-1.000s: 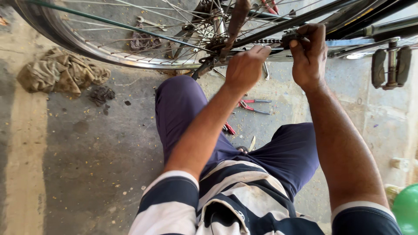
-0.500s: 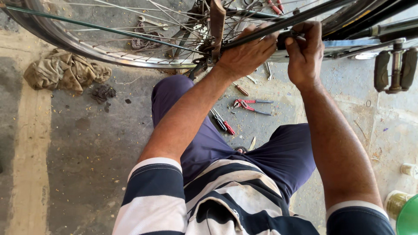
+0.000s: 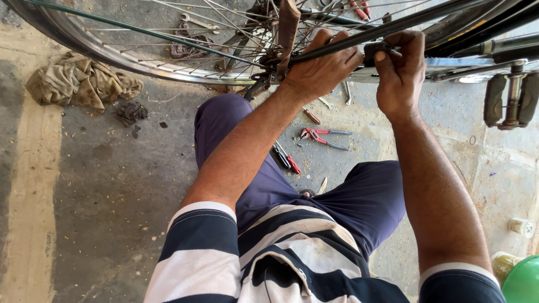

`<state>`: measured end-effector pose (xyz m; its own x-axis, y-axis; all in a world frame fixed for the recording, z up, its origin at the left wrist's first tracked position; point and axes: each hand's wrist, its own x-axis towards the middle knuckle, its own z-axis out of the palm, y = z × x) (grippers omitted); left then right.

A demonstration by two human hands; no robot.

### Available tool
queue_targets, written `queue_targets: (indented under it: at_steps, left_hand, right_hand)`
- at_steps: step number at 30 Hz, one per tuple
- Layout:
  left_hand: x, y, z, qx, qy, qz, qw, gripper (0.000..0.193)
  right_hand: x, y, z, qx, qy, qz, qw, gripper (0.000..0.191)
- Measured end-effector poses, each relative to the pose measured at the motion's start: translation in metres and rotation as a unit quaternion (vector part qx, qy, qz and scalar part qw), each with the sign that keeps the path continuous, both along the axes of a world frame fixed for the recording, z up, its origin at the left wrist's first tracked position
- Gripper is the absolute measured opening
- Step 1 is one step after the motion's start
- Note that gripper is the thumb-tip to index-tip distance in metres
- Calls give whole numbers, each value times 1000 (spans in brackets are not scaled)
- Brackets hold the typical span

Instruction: The person sits on the floor and repairs a bicycle chain using pliers and a screwdriver. They remove a section of the chain, cut it, and then reattach it to the bicycle, tightening the connection.

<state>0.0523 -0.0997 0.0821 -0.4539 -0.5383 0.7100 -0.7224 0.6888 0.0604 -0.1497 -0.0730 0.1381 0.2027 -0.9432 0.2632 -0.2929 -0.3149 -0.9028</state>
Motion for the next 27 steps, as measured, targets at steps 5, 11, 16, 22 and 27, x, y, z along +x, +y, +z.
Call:
queue_targets:
  at_steps: [5,11,16,22,27]
  left_hand:
    - [1,0,3,9,21,-4,1000,11]
    - [-2,-1,-1,-23,29,23,999,14]
    - [-10,-3,-10,-18,13,37,999,14]
    - [-14,-6,-32,-2,7,56,998,15]
    - [-15,56,-57,33,248,43,967,21]
  right_hand:
    - [3,3,3,3,6,8,1000,22]
    - [4,5,-1,20,-21,7,1000,19]
    - [2,0,-1,0,27,11,1000,21]
    - [5,-3,-9,-13,73,2,997,19]
    - [6,-1,-19,7,50,-2,999,21]
